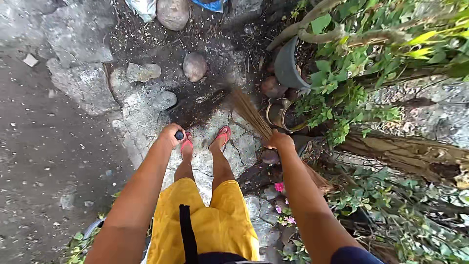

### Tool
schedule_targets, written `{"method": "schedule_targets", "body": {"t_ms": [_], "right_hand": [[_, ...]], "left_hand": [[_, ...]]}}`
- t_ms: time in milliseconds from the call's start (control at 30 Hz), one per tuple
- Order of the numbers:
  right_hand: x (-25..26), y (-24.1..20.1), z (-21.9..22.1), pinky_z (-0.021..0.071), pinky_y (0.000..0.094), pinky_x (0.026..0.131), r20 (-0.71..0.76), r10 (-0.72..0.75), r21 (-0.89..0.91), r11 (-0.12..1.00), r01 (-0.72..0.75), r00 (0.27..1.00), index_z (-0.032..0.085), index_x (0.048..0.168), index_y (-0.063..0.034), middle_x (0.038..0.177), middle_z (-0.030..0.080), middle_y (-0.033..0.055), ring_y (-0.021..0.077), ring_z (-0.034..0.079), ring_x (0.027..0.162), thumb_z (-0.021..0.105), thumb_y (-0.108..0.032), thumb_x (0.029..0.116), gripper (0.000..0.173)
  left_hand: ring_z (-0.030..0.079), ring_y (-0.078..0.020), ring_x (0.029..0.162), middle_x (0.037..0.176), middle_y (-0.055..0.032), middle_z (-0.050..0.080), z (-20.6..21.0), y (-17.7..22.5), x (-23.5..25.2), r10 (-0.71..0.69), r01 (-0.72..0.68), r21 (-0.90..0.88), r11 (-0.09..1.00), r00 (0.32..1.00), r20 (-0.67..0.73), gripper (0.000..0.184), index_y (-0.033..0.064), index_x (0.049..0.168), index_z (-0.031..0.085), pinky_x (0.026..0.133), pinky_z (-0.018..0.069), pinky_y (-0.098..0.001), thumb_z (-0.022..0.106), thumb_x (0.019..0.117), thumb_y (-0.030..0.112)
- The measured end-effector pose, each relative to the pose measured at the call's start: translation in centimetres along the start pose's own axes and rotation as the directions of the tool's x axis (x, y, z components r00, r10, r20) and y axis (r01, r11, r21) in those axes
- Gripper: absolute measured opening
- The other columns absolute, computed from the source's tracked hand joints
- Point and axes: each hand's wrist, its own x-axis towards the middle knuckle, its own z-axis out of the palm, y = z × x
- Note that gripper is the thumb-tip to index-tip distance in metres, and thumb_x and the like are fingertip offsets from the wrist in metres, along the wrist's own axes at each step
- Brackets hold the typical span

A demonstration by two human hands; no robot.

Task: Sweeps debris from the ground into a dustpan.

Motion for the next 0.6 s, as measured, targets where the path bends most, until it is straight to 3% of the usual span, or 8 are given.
{"method": "schedule_targets", "body": {"t_ms": [67,133,200,267,367,500,600], "right_hand": [[-1.1,-2.5,1.8,0.0451,0.0753,0.094,0.019,0.024,0.055,0.998,-0.025,1.0,0.046,0.151,-0.0095,0.134,0.059,0.0321,0.0541,0.056,0.123,0.082,-0.02,0.0799,0.08],[-4.3,-6.9,2.7,0.0383,0.0686,0.108,0.247,-0.072,0.039,0.997,0.065,0.966,0.031,0.16,-0.0099,0.153,0.046,0.0267,0.0486,0.045,0.139,0.065,-0.024,0.0994,0.071],[-5.9,-11.7,7.3,0.0464,0.0723,0.094,0.184,-0.166,-0.035,0.984,0.175,0.969,0.043,0.152,-0.0041,0.136,0.059,0.0292,0.0514,0.058,0.123,0.068,-0.024,0.0913,0.068],[-7.5,-14.6,9.8,0.0472,0.0715,0.093,0.264,-0.222,-0.069,0.966,0.248,0.939,0.052,0.143,-0.0009,0.134,0.06,0.0282,0.0498,0.058,0.121,0.07,-0.026,0.0916,0.06],[-8.8,-12.6,10.1,0.0439,0.0724,0.099,0.317,-0.335,0.082,0.942,0.326,0.888,0.043,0.153,-0.0077,0.137,0.058,0.0288,0.0498,0.055,0.127,0.078,-0.025,0.0862,0.077],[-8.8,-5.9,11.4,0.0413,0.0631,0.11,0.334,-0.268,0.43,0.896,0.107,0.903,0.037,0.155,-0.006,0.143,0.054,0.0271,0.0425,0.052,0.133,0.084,-0.031,0.0808,0.092],[-8.2,-3.3,13.9,0.0469,0.057,0.106,0.354,-0.19,0.616,0.784,-0.075,0.916,0.04,0.151,-0.0027,0.139,0.056,0.0253,0.038,0.057,0.128,0.085,-0.033,0.0803,0.089]], "left_hand": [[0.051,-0.0102,0.054,0.073,-0.0042,0.053,0.5,-0.5,-0.1,-0.005,0.006,0.008,1.0,1.0,-0.02,0.011,0.0082,0.102,0.051,0.048,0.0452,-0.0208,0.049,0.0941,0.0],[0.05,-0.0102,0.053,0.073,-0.004,0.052,0.7,-0.8,0.0,-0.008,0.008,0.006,1.0,1.0,-0.016,0.011,0.0086,0.101,0.051,0.047,0.0448,-0.0205,0.049,0.0946,0.0],[0.051,-0.0107,0.052,0.072,-0.0046,0.053,0.6,-1.0,0.3,-0.004,0.005,0.009,1.0,1.0,-0.003,0.01,0.0082,0.099,0.051,0.047,0.0452,-0.0211,0.049,0.0938,0.0],[0.051,-0.0105,0.052,0.072,-0.0041,0.052,0.4,-1.2,0.4,-0.016,0.016,0.036,0.999,1.0,0.013,0.009,0.0087,0.097,0.05,0.047,0.0455,-0.021,0.049,0.0939,0.001],[0.05,-0.0094,0.051,0.07,-0.0031,0.051,-0.4,-1.3,0.3,-0.041,0.037,0.103,0.994,0.999,0.035,0.006,0.0093,0.099,0.05,0.046,0.0454,-0.0201,0.049,0.0964,0.004],[0.053,-0.0077,0.053,0.071,-0.0018,0.052,-3.3,-1.4,-0.9,-0.04,0.036,0.042,0.998,0.994,0.103,0.004,0.0103,0.104,0.052,0.047,0.0478,-0.0188,0.053,0.1012,0.012],[0.054,-0.0069,0.053,0.071,-0.0023,0.053,-5.4,-1.7,-3.8,-0.057,0.064,-0.043,0.997,0.986,0.158,0.002,0.0098,0.098,0.051,0.047,0.0485,-0.0167,0.05,0.0996,0.011]]}}
